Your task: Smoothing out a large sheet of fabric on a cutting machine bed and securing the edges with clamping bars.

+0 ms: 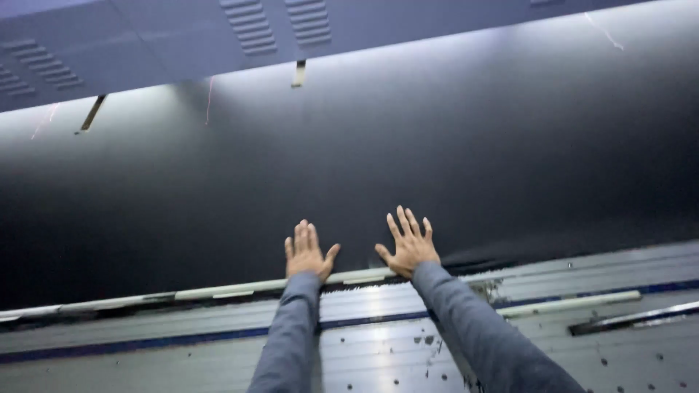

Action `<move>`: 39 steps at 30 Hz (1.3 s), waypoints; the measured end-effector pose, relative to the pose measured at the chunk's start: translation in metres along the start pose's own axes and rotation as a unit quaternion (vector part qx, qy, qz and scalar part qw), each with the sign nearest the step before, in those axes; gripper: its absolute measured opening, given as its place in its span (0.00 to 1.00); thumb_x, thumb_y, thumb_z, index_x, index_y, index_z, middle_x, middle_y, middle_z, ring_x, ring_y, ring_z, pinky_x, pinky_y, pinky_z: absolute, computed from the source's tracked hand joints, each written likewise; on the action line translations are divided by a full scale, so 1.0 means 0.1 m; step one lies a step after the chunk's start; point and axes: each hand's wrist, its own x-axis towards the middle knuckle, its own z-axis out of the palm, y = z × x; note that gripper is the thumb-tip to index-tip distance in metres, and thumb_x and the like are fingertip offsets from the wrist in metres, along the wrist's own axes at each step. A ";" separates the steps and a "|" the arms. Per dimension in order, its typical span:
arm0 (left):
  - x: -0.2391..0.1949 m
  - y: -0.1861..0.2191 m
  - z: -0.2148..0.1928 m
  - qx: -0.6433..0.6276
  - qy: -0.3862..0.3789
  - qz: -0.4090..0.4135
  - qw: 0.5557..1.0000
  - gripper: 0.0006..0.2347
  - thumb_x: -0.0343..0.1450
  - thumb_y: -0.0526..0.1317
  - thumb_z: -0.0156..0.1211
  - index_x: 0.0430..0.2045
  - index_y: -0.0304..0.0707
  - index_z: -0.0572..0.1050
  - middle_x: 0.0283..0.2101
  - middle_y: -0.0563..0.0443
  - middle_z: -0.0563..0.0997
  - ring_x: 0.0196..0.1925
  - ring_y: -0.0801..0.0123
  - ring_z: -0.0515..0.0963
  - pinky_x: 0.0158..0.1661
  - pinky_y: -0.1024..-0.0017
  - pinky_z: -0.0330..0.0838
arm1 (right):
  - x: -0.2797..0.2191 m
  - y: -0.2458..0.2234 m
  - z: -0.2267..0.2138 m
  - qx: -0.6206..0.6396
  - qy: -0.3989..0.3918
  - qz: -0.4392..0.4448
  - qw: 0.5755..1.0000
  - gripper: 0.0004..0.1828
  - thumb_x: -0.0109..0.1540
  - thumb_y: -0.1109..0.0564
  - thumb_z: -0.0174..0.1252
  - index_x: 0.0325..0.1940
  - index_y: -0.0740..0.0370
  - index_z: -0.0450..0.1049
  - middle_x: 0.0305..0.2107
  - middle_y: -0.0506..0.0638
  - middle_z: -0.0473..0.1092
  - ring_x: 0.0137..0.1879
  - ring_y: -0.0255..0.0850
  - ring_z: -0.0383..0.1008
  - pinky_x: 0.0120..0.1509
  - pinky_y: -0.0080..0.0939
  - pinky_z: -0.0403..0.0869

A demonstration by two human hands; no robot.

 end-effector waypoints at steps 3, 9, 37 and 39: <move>0.04 0.57 0.16 -0.039 0.016 -0.001 0.999 0.40 0.73 0.72 0.19 0.76 0.46 0.39 0.80 0.49 0.32 0.81 0.63 0.29 0.76 0.54 0.23 | -0.07 0.00 0.09 -0.025 0.013 0.024 0.999 0.46 0.66 0.20 0.19 0.82 0.45 0.37 0.79 0.53 0.30 0.83 0.48 0.26 0.81 0.66 0.30; -0.11 1.42 0.27 -0.058 0.020 0.096 0.994 0.34 0.78 0.64 0.22 0.76 0.43 0.40 0.80 0.45 0.34 0.81 0.58 0.32 0.76 0.53 0.26 | -0.76 0.56 0.38 -0.005 0.133 0.063 0.989 0.33 0.72 0.39 0.31 0.81 0.46 0.41 0.78 0.52 0.35 0.82 0.47 0.33 0.79 0.66 0.31; -0.32 3.84 0.60 -0.176 0.149 0.143 0.963 0.18 0.66 0.60 0.65 0.47 0.63 0.79 0.51 0.60 0.71 0.58 0.64 0.71 0.54 0.64 0.75 | -1.79 3.97 0.45 0.097 0.358 0.012 0.929 0.18 0.70 0.41 0.45 0.65 0.31 0.66 0.48 0.41 0.61 0.42 0.47 0.78 0.49 0.51 0.79; -0.23 3.89 0.62 -0.175 0.160 0.125 0.963 0.17 0.65 0.60 0.66 0.44 0.65 0.80 0.50 0.62 0.72 0.58 0.65 0.72 0.53 0.66 0.75 | -1.45 3.89 0.32 0.130 0.319 0.072 0.936 0.27 0.69 0.34 0.45 0.75 0.22 0.59 0.54 0.40 0.58 0.46 0.50 0.80 0.49 0.58 0.81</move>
